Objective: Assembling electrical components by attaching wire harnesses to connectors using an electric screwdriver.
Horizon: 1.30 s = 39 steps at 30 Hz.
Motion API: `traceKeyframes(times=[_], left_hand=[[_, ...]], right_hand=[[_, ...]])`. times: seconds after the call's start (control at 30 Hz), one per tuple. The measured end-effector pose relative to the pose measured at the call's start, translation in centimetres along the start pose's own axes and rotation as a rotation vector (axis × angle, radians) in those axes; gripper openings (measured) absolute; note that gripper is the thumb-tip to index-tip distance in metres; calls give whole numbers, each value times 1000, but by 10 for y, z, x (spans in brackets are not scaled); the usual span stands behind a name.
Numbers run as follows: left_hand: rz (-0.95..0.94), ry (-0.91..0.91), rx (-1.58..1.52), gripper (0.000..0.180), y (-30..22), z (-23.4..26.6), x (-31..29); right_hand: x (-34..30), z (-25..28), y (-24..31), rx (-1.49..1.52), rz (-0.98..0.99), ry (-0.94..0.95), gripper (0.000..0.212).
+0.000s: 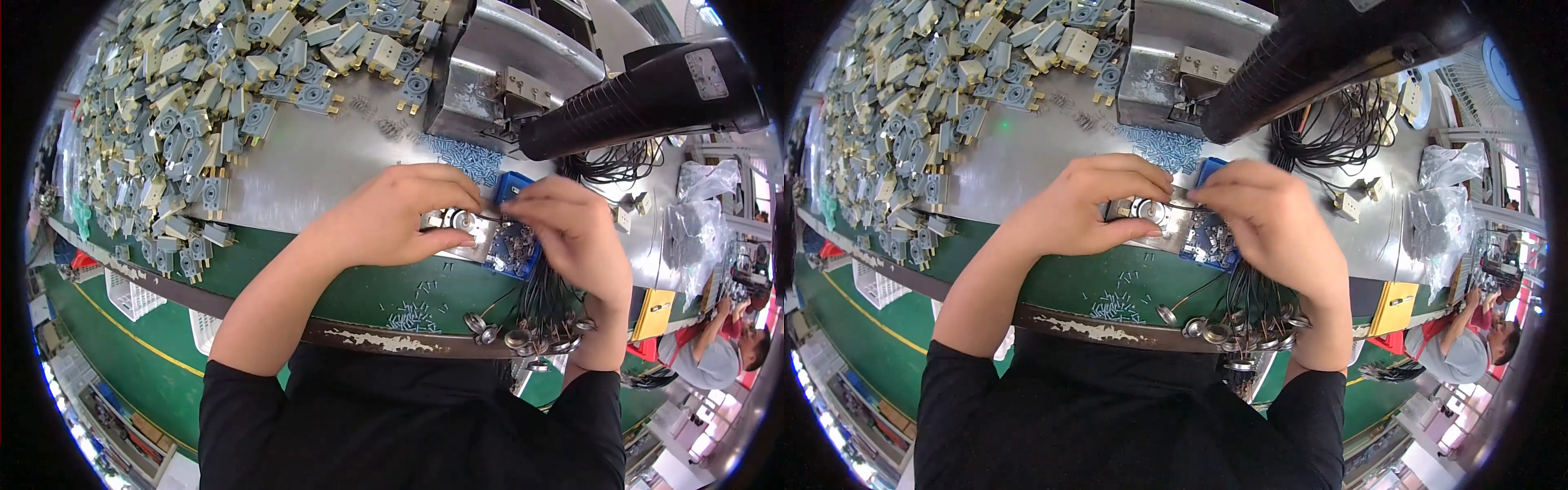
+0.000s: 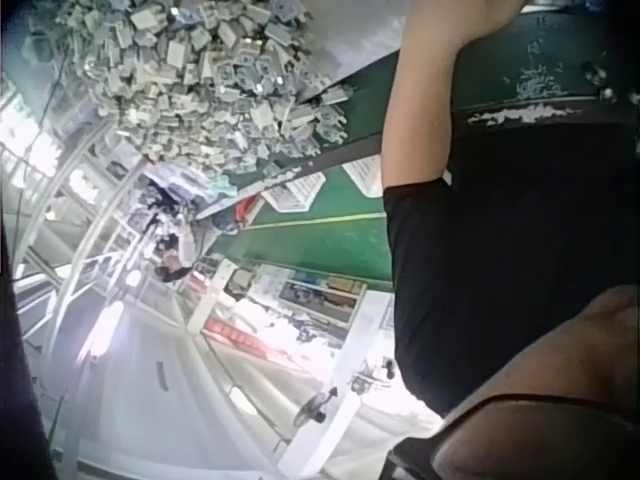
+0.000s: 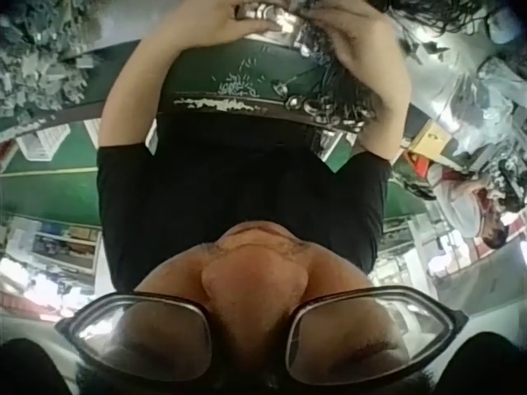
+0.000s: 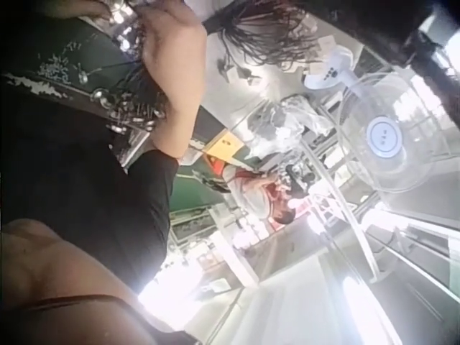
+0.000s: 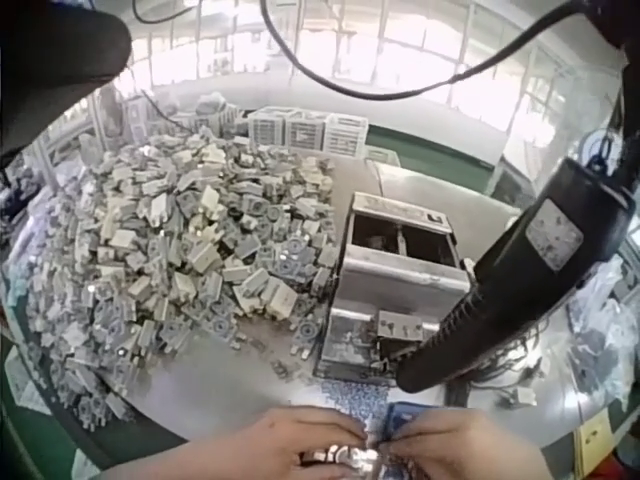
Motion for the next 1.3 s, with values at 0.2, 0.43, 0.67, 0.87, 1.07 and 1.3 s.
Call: traceKeyframes(times=[0.2, 0.43, 0.67, 0.87, 1.07, 1.3], left_hand=[[-13, -7, -29, 33, 1, 0, -1], [-22, -6, -24, 33, 1, 0, -1], [-5, 9, -4, 36, 2, -2, -1], [9, -31, 2, 36, 0, 1, -1], [-10, -24, 8, 37, -3, -1, 2], [-60, -11, 36, 35, -5, 0, 1]], right_hand=[[10, 5, 0, 49, -85, -28, 24], [10, -9, -2, 255, -242, 35, 20], [16, -22, -1, 187, -298, 16, 24], [14, -28, 0, 179, -309, 2, 25], [6, -24, 5, 59, -171, -113, 24], [-12, 7, 32, -192, 260, -294, 31]])
Point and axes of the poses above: each hand's wrist, its own x-axis towards the middle knuckle, its own z-axis out of the back of the hand, y = z × x, the point moved 9 cm from there along x, towards the middle knuckle, and after that the axes turned 1 degree about -y, right-handed, at the moved point
